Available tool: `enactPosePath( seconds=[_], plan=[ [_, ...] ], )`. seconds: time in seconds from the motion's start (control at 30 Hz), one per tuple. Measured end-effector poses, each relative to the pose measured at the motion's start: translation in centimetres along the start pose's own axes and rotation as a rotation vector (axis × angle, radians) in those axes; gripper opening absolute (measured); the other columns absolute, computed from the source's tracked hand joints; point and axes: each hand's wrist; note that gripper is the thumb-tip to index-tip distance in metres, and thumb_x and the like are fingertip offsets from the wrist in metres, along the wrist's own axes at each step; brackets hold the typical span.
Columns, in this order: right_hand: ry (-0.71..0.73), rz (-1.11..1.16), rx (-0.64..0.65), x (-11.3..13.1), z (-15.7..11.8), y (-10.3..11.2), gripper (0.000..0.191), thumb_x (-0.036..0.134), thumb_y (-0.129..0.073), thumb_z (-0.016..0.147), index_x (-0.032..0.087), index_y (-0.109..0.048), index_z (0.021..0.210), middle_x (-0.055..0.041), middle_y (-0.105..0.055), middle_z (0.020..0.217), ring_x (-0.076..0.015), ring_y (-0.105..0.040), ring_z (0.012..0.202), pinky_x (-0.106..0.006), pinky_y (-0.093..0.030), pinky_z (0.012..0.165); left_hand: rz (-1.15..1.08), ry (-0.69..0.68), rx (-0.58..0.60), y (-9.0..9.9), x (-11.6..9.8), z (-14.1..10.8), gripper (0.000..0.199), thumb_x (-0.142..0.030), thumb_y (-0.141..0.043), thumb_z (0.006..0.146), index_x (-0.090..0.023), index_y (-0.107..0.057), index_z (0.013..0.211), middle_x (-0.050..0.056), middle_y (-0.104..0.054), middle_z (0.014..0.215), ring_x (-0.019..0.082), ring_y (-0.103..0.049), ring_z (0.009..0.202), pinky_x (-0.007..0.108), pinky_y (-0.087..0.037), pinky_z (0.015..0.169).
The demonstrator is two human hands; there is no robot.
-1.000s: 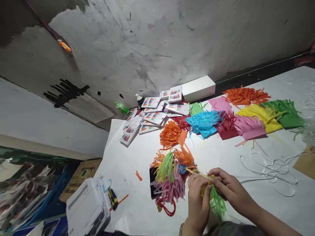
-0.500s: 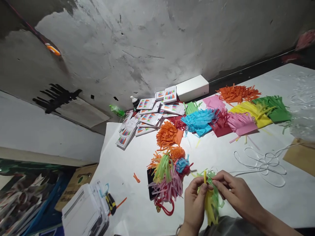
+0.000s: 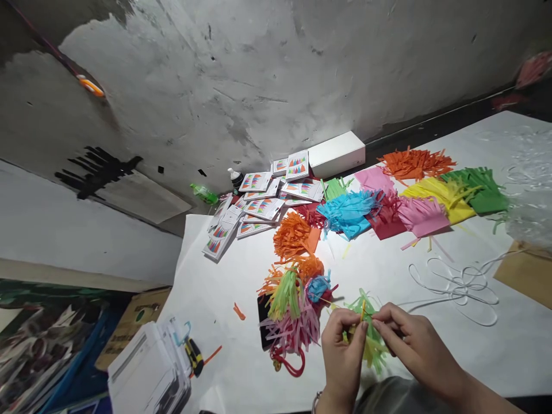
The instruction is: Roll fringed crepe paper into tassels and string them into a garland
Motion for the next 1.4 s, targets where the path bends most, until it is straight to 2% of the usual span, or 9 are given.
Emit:
enactPosePath(
  seconds=[0.2,0.57,0.7,0.8,0.97,1.1,1.17,1.27,1.4],
  plan=[
    [-0.094,-0.104,-0.004,-0.1,0.3,0.2,0.027,0.042,-0.047,0.093,0.023,-0.055,0.076,0.0059,-0.049,0.049,-0.0122,-0.046,0.045,-0.023,-0.033,0.046,0.131,-0.156,-0.006,0.1,0.7,-0.2,0.006,-0.015,-0.065,0.085,-0.019,-0.063,0.083,0.003,-0.063,0.083,0.017,-0.061,0.080,0.026,-0.050,0.071],
    [-0.256,0.103,0.045,-0.5,0.1,0.1,0.031,0.051,-0.053,0.089,0.023,-0.054,0.075,0.0074,-0.049,0.045,-0.0080,-0.035,0.034,-0.021,-0.022,0.035,0.112,-0.110,-0.031,-0.2,1.0,-0.5,0.007,-0.016,-0.066,0.085,-0.019,-0.062,0.081,0.003,-0.062,0.083,0.017,-0.061,0.079,0.026,-0.049,0.070],
    [-0.283,0.277,0.033,-1.1,0.5,0.1,0.035,0.056,-0.055,0.089,0.022,-0.055,0.100,0.0087,-0.054,0.051,-0.0090,-0.043,0.035,-0.020,-0.030,0.038,0.152,-0.225,0.034,-0.2,1.2,-0.6,0.012,-0.009,-0.064,0.085,-0.021,-0.062,0.084,0.002,-0.064,0.083,0.017,-0.060,0.080,0.027,-0.048,0.070],
    [-0.271,0.479,0.136,-1.4,0.8,0.0,0.049,0.059,-0.060,0.086,0.021,-0.050,0.115,0.0083,-0.058,0.055,-0.0107,-0.049,0.037,-0.021,-0.034,0.041,0.226,-0.345,0.091,-0.1,1.1,-0.7,0.018,-0.005,-0.061,0.084,-0.022,-0.063,0.087,0.002,-0.066,0.083,0.017,-0.059,0.079,0.028,-0.047,0.072],
    [-0.267,0.418,0.160,-2.1,1.1,-0.2,0.042,0.061,-0.055,0.088,0.019,-0.057,0.092,0.0082,-0.051,0.052,-0.0095,-0.044,0.038,-0.022,-0.032,0.043,0.321,-0.445,0.132,-0.3,1.1,-1.0,0.023,-0.001,-0.059,0.083,-0.023,-0.064,0.091,0.004,-0.069,0.084,0.018,-0.057,0.077,0.029,-0.046,0.069],
    [-0.124,0.171,-0.084,-2.9,1.6,0.7,0.035,0.052,-0.059,0.090,0.021,-0.058,0.076,0.0016,-0.058,0.070,-0.0151,-0.054,0.067,-0.026,-0.043,0.062,0.359,-0.415,0.231,-0.7,2.4,-2.0,0.025,-0.002,-0.055,0.084,-0.023,-0.063,0.094,0.006,-0.069,0.088,0.021,-0.058,0.082,0.032,-0.047,0.072],
    [-0.124,0.361,-0.175,-2.9,2.0,1.8,0.031,0.050,-0.061,0.090,0.022,-0.058,0.079,0.0010,-0.059,0.074,-0.0165,-0.056,0.075,-0.029,-0.045,0.071,0.371,-0.353,0.287,-0.9,3.7,-2.7,0.022,-0.003,-0.054,0.084,-0.022,-0.063,0.091,0.006,-0.068,0.086,0.021,-0.058,0.082,0.033,-0.047,0.073],
    [-0.193,0.801,-0.255,-2.2,2.0,4.0,0.026,0.048,-0.062,0.090,0.024,-0.054,0.085,0.0077,-0.041,0.057,-0.0095,-0.038,0.048,-0.024,-0.037,0.051,0.456,-0.161,0.295,-0.8,6.2,-3.6,0.022,-0.006,-0.058,0.081,-0.020,-0.063,0.097,0.007,-0.066,0.087,0.023,-0.058,0.081,0.034,-0.046,0.073],
    [-0.196,0.876,-0.239,-1.2,0.6,6.0,0.023,0.044,-0.068,0.088,0.023,-0.059,0.086,0.0087,-0.030,0.054,-0.0070,-0.020,0.045,-0.023,-0.021,0.043,0.631,0.014,0.354,-0.9,9.0,-3.8,0.051,-0.007,-0.060,0.076,-0.019,-0.058,0.126,0.008,-0.067,0.093,0.026,-0.058,0.084,0.038,-0.042,0.077]
  ],
)
Point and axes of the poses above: each hand's wrist, its own z-axis towards the middle knuckle, its own y-axis out of the back of the hand, x = y × z
